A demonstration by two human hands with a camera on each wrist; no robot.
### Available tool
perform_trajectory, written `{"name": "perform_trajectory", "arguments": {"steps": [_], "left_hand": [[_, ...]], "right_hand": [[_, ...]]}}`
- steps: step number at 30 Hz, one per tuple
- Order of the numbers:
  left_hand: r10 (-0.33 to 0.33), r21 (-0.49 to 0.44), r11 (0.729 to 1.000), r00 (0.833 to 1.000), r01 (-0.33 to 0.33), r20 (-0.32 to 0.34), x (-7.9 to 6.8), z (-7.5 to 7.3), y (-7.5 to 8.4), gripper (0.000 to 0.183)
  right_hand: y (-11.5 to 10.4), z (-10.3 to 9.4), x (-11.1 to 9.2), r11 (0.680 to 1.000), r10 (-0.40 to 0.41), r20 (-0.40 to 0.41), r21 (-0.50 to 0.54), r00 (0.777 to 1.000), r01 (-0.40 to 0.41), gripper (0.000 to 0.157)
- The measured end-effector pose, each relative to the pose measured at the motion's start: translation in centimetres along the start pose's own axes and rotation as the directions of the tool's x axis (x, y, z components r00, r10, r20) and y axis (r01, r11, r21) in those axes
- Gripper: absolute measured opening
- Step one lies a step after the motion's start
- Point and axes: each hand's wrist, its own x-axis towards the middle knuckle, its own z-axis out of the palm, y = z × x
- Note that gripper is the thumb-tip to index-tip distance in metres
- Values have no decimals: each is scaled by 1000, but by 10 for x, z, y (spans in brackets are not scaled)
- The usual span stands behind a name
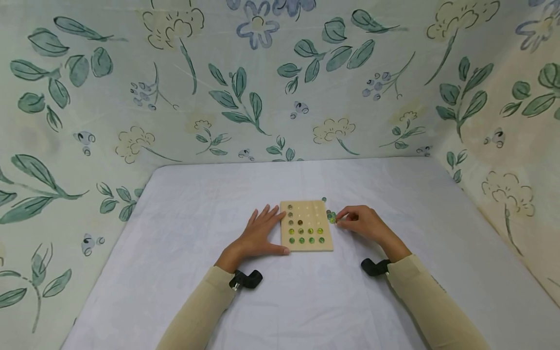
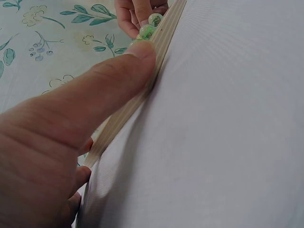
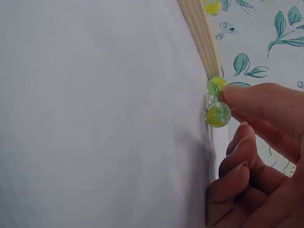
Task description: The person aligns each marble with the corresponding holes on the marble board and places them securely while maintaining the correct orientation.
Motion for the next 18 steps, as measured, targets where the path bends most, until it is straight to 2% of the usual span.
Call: {"name": "perform_trajectory", "arguments": {"steps": [7,18], "left_hand": [[6,-9,1000,1000,-6,-3,0,2,-1,109],[13,-12,1000,1000,-13,-5,1,2,-3,109]], "right_hand": [[-3,-1,-1,1000,-16,6,19,1000,16,14],[-19,5,4,987,-154,7,53,988,153,13]]}}
